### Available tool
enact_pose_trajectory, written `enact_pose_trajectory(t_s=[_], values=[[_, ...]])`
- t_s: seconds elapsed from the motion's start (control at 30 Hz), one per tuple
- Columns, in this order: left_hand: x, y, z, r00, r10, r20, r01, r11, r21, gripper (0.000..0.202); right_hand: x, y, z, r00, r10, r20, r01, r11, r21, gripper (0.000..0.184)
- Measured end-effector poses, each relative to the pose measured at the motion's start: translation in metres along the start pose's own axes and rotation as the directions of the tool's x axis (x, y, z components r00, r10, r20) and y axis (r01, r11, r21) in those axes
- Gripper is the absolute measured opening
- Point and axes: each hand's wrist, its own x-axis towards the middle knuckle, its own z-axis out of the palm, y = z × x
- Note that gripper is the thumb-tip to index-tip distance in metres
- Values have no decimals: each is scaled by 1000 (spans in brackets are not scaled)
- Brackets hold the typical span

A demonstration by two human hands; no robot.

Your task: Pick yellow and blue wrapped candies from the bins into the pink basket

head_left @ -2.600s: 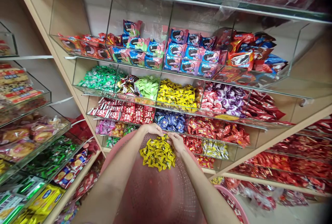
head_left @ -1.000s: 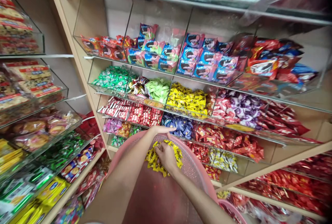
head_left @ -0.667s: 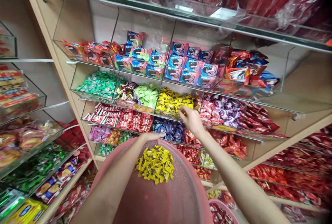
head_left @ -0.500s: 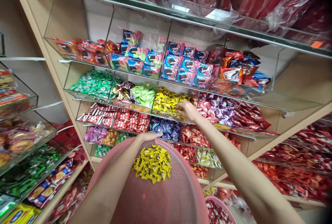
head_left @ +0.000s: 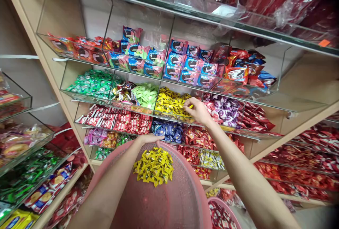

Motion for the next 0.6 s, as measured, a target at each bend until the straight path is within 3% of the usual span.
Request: enact_pose_trajectory(t_s=[0.07,0.1,0.17,0.27,0.37,0.43,0.47,0.6], values=[[-1,1,-1,1000,4,7,-4,1000,-3,49,-18,-12,5,989,142,-50,-120,943,312,13],[-1,1,-1,1000,8,13,-8,1000,-9,45,-30,-16,13,970,240,-25,-201,861,467,15],[0,0,-2,999,28,29,-28,999,-25,38,-56,-21,39,899,421,120,-378,608,698,19],[3,-5,-2,997,71,43,-71,997,-18,30,-97,-17,94,725,616,308,-530,213,821,21],[6,-8,-3,987,123,100,-123,992,-8,27,-127,-5,141,539,745,394,-545,-49,837,18],[7,-9,-3,980,139,144,-140,990,-1,29,-139,1,160,458,786,415,-537,-127,834,16],[7,-8,-4,980,131,150,-134,991,12,30,-143,3,165,440,795,417,-538,-139,832,15],[6,-5,-4,990,69,120,-74,996,41,37,-152,2,176,461,792,399,-556,-92,826,17]])
